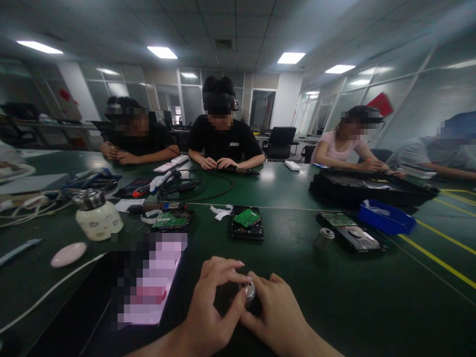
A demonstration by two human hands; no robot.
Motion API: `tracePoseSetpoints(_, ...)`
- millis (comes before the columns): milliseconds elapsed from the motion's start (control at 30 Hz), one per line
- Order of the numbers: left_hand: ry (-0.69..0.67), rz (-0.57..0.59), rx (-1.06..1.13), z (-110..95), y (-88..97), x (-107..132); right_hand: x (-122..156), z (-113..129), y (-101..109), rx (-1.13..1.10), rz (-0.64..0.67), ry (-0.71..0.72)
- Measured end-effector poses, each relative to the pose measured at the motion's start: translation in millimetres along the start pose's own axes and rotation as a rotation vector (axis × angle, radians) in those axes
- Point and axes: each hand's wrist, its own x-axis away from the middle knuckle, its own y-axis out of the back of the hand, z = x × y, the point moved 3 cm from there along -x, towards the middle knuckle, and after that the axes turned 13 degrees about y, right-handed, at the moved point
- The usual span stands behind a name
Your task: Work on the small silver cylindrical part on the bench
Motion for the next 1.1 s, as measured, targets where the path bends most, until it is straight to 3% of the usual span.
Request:
tracePoseSetpoints(133,0.056,-0.146,0.079,4.4,3.9,3.6,-0.6,0.7,1.8,0.029,0.009,-0.005)
tracePoseSetpoints(333,-0.031,0.049,-0.07,-2.9,-0.6,2.7,0.8,-1.8,0.8,-0.011,0.003,0.012)
tracePoseSetpoints(433,-0.024,0.039,-0.053,-3.1,-2.2,2.3,1.7,-3.0,-1.7,-0.015,0.01,0.001)
tracePoseSetpoints(533,0.032,-0.033,0.003,1.0,-4.3,1.5,1.1,-1.9,-1.5,0.002,-0.002,-0.002)
tracePoseSetpoints(700,0.274,-0.309,-0.014,20.2,1.0,-5.1,-2.5,2.3,3.8,0.043,0.013,-0.018)
tracePoseSetpoints(800,0.473,-0.159,-0.209,33.4,-1.3,-11.9,-3.7,3.4,5.8,0.053,0.021,-0.031)
tracePoseSetpoints(900,0.546,-0.03,-0.295,39.1,-3.5,-14.4,-3.4,3.0,5.1,0.053,0.024,-0.032)
tracePoseSetpoints(1100,0.487,-0.117,-0.213,37.7,-3.2,-13.9,-2.6,2.5,3.4,0.054,0.018,-0.03)
